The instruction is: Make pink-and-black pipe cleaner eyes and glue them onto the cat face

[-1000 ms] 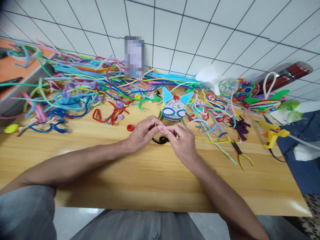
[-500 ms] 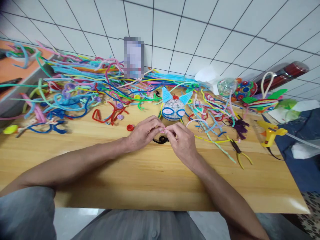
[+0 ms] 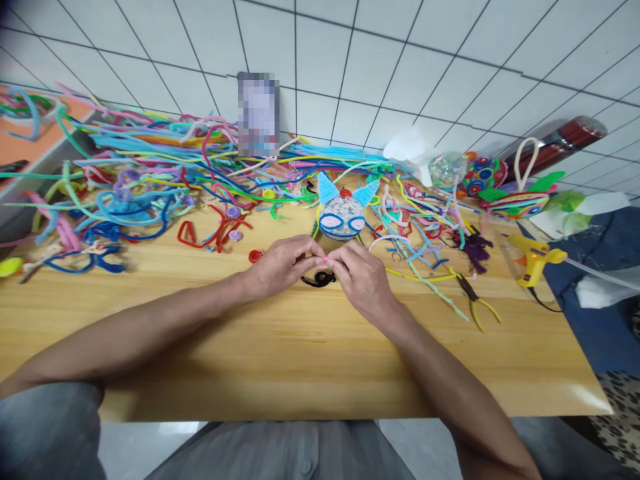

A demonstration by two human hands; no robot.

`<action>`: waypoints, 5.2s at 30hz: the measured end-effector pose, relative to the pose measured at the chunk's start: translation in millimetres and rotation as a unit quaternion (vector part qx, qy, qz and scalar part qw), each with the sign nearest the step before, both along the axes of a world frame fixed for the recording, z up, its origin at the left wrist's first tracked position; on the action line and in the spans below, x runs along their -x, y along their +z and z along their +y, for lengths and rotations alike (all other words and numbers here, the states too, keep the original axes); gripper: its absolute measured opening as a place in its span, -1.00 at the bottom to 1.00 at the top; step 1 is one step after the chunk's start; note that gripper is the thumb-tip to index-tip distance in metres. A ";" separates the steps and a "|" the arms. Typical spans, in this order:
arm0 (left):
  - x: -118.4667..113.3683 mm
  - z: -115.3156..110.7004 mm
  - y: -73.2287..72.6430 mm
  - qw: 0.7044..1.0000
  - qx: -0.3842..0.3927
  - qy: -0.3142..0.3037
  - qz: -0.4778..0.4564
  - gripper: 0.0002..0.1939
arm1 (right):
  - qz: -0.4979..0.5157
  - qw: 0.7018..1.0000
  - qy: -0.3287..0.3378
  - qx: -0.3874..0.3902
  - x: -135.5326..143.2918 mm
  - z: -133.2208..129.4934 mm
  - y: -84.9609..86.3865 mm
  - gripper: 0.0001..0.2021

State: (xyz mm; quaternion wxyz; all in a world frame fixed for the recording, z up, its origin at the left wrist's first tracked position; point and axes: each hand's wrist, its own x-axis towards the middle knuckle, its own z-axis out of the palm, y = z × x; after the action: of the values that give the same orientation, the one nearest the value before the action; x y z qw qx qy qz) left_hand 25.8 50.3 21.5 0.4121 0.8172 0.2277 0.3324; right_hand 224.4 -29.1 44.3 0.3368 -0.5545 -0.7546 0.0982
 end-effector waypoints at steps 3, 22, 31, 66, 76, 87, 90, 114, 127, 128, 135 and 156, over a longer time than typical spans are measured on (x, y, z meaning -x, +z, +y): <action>0.2 -4.4 2.3 1.000 0.013 0.021 -0.015 -0.84 | 0.026 0.999 -0.011 0.016 2.8 -0.3 3.0 -0.86; -8.3 -23.7 1.0 0.961 0.219 0.072 -0.151 -0.83 | 0.331 0.925 -0.074 0.168 21.1 -2.8 -3.3 -0.76; -2.1 -11.6 -0.5 0.996 -0.007 0.030 -0.079 -0.84 | 0.119 0.989 -0.054 0.073 10.1 -2.6 4.0 -0.87; -9.2 -20.3 5.9 0.904 0.384 0.073 -0.175 -0.65 | 0.336 0.936 -0.064 0.087 31.6 -5.3 -22.8 -0.71; -10.7 -25.3 4.0 0.888 0.413 0.068 -0.191 -0.62 | 0.363 0.925 -0.076 0.079 33.6 -8.2 -21.1 -0.80; -7.6 -19.3 8.0 0.896 0.411 0.023 -0.168 -0.53 | 0.211 0.975 -0.066 0.007 20.5 -6.3 -12.2 -0.84; -6.1 -17.7 8.4 0.901 0.408 0.015 -0.150 -0.51 | 0.189 0.981 -0.042 0.001 18.4 -5.9 -10.9 -0.78; -4.9 -23.7 9.4 0.907 0.386 0.026 -0.168 -0.66 | 0.202 0.978 -0.058 0.011 22.8 -8.7 -7.1 -0.94; -7.1 -27.2 7.1 0.901 0.395 0.032 -0.176 -0.68 | 0.215 0.973 -0.081 -0.003 25.4 -7.8 -13.8 -0.86; -6.5 -25.5 7.2 0.901 0.399 0.024 -0.169 -0.66 | 0.189 0.979 -0.073 -0.013 23.7 -7.5 -10.8 -0.87; -4.4 -15.0 8.7 0.898 0.424 0.000 -0.119 -0.58 | 0.081 0.995 -0.020 -0.054 14.8 -4.6 2.5 -0.88; -2.4 -14.2 5.9 0.916 0.381 -0.032 -0.125 -0.73 | 0.158 0.986 -0.053 0.027 16.0 -6.8 -3.6 -0.97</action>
State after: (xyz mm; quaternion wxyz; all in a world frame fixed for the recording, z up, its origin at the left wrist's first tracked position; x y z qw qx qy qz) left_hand 28.2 36.1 27.4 0.7274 0.5571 0.2576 0.3068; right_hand 208.4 -35.9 40.7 0.4417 -0.5803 -0.6583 0.1865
